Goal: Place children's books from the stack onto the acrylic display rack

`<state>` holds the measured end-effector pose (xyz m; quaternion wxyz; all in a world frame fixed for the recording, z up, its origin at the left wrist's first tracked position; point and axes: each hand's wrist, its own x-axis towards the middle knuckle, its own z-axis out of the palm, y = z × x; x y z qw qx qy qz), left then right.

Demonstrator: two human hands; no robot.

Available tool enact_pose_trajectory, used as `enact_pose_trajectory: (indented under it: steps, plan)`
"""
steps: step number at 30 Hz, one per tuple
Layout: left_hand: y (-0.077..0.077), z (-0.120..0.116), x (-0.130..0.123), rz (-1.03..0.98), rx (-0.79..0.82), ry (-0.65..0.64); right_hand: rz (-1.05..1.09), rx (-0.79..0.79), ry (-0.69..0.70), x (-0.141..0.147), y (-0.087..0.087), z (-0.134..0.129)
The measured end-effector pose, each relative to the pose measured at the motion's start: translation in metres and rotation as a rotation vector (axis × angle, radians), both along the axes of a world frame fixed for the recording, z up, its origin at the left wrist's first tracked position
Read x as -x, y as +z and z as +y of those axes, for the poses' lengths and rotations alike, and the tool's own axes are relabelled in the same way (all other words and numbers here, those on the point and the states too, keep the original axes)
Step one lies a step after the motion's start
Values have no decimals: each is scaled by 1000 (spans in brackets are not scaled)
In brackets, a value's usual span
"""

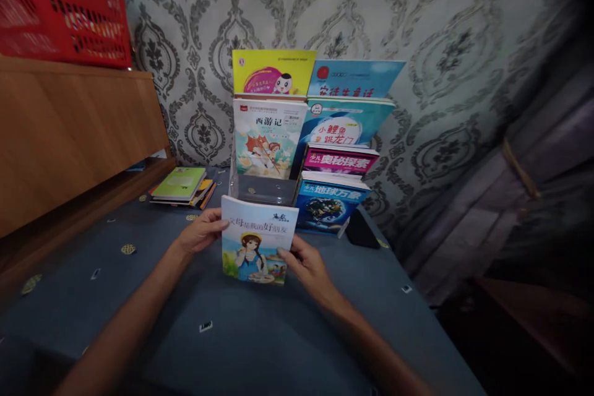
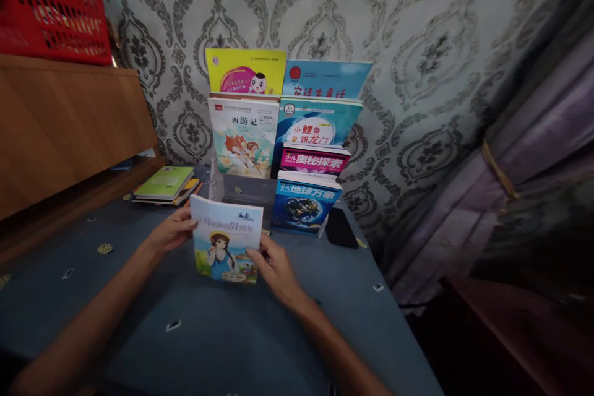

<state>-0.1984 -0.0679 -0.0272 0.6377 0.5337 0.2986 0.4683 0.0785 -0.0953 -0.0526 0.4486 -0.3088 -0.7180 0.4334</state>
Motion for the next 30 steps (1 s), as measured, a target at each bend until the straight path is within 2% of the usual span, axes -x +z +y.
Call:
enact_pose_trajectory:
  steps: [7, 9, 12, 16, 20, 25, 30]
  plan:
    - [6, -3, 22, 205, -23, -15, -235, -107, 50, -1, 5, -19]
    - [16, -2, 24, 293, -52, -51, -274, -133, 35, -3, 7, -19]
    - [39, -1, 26, 436, -108, -129, -277, -176, 6, -3, 15, -15]
    - [72, 3, 25, 616, -176, -229, -223, -204, -20, 1, 36, -6]
    - [94, 11, 22, 779, -242, -252, -184, -211, 7, 0, 66, 9]
    - [109, 19, 19, 846, -306, -240, -288, -247, 89, -7, 102, 27]
    - [113, 21, 15, 865, -339, -148, -414, -297, 156, -10, 124, 40]
